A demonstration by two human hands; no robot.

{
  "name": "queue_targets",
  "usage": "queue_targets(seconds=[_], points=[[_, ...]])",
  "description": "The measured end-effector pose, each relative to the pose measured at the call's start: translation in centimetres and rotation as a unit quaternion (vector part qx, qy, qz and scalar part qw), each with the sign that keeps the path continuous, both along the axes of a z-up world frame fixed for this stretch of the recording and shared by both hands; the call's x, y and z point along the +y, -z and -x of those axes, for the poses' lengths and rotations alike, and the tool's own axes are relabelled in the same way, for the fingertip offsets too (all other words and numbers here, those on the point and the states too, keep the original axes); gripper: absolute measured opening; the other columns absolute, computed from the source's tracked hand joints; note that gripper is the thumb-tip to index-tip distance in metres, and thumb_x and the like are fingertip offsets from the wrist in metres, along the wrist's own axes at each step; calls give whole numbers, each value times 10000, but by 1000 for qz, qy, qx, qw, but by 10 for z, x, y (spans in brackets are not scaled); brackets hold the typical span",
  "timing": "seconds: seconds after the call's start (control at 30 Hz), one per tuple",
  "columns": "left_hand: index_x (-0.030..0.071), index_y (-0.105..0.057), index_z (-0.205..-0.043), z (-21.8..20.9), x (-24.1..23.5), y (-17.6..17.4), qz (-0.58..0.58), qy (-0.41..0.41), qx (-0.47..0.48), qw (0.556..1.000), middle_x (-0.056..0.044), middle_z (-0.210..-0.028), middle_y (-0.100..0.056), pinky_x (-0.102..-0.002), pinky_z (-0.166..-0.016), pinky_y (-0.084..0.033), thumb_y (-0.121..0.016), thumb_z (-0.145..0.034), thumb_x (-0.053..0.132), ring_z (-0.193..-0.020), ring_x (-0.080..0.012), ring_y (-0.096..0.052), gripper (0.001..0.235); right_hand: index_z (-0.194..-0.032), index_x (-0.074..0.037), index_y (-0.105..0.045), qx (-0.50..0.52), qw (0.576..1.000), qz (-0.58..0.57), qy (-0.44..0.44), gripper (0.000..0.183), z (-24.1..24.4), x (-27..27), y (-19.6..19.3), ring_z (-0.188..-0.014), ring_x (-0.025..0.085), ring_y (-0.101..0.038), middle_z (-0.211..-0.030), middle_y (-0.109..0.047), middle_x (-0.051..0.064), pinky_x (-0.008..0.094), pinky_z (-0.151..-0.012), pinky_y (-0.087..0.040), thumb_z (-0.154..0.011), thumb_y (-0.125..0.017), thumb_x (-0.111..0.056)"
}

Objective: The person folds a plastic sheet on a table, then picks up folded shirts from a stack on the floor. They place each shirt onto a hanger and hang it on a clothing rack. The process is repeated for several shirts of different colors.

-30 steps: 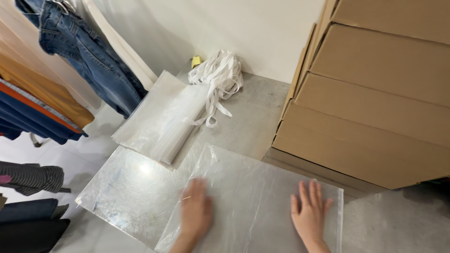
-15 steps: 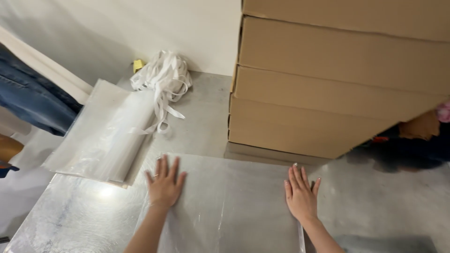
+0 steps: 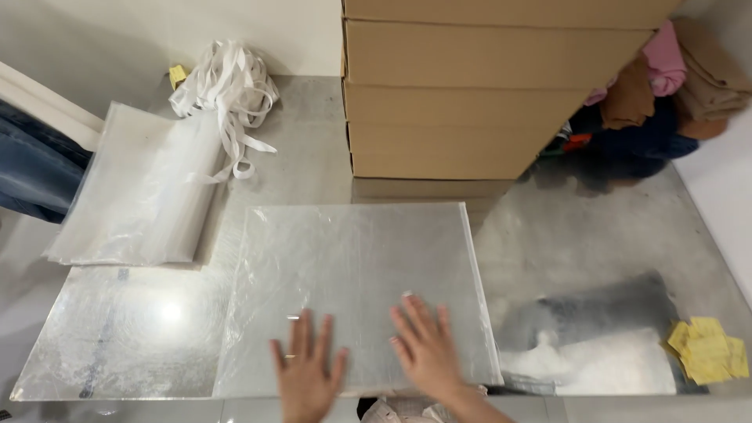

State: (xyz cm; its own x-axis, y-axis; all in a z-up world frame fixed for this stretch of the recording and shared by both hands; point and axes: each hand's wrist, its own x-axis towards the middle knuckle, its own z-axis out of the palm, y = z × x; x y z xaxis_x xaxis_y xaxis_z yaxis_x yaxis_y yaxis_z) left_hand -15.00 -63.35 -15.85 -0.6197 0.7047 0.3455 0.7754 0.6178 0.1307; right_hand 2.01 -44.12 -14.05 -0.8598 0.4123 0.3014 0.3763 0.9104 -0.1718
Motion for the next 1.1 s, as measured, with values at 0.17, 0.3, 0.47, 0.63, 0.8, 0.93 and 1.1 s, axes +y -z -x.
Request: queue_targets(seconds=[0.17, 0.3, 0.47, 0.63, 0.8, 0.93, 1.1], points=[[335, -446, -1611, 48, -76, 0, -25, -130, 19, 991, -120, -1739, -382, -666, -1252, -209, -406, -985, 585, -1586, -304, -371, 675, -1622, -263, -364, -55, 985, -92, 134, 617, -84, 42, 7, -1589, 190, -258, -1717, -316, 2, 560, -1286, -142, -1069, -343, -537], [334, -301, -1652, 55, -103, -10, 7, -187, -140, 972, -57, -1768, -225, -775, -1159, -85, -331, -1007, 588, -1612, -294, -209, 693, -1642, -241, -327, -88, 971, 121, 189, 654, -125, 60, 4, -1602, 161, -201, -1728, -276, -2, 539, -1282, -85, -1049, -394, -510], [218, -497, -1508, 16, -49, -13, -50, -48, -142, 987, -127, -1629, -447, -667, -1182, -231, -584, -918, 409, -1542, -404, -334, 627, -1318, -246, -750, 44, 848, 397, 348, 385, -155, 58, -48, -1238, 159, -678, -1328, -753, -30, 304, -1079, -501, -996, -576, -367], [185, -664, -1342, -91, 63, -49, -95, 278, -287, 912, -103, -1449, -608, -512, -1104, -429, -688, -956, 185, -1368, -333, -528, 387, -1106, -178, -899, -27, 770, 475, 426, 294, -170, 42, -47, -994, 116, -791, -1043, -893, -27, 251, -891, -524, -969, -671, -304], [113, -675, -1141, -168, 136, -10, -2, 442, -202, 874, -65, -1188, -675, -456, -897, -518, -865, -841, 297, -1236, -318, -546, 400, -1216, -55, -815, 52, 685, 585, 432, 346, -150, 20, -82, -1019, 194, -795, -1014, -866, 131, 363, -812, -589, -998, -634, -252], [126, -737, -1111, -172, 145, 11, 53, 443, -58, 893, -55, -1143, -640, -406, -849, -533, -817, -923, 418, -1263, -376, -521, 357, -1056, -57, -828, 54, 680, 592, 430, 282, -160, 26, -70, -723, 205, -658, -834, -751, 86, 341, -682, -513, -1000, -639, -259], [139, -723, -1015, -159, 138, -7, -44, 465, -79, 881, -16, -999, -683, -399, -712, -536, -931, -754, 430, -1058, -295, -582, 443, -1215, 65, -840, 71, 604, 688, 395, 334, -157, 31, -102, -731, 230, -568, -908, -718, 154, 343, -648, -430, -1051, -641, -146]])
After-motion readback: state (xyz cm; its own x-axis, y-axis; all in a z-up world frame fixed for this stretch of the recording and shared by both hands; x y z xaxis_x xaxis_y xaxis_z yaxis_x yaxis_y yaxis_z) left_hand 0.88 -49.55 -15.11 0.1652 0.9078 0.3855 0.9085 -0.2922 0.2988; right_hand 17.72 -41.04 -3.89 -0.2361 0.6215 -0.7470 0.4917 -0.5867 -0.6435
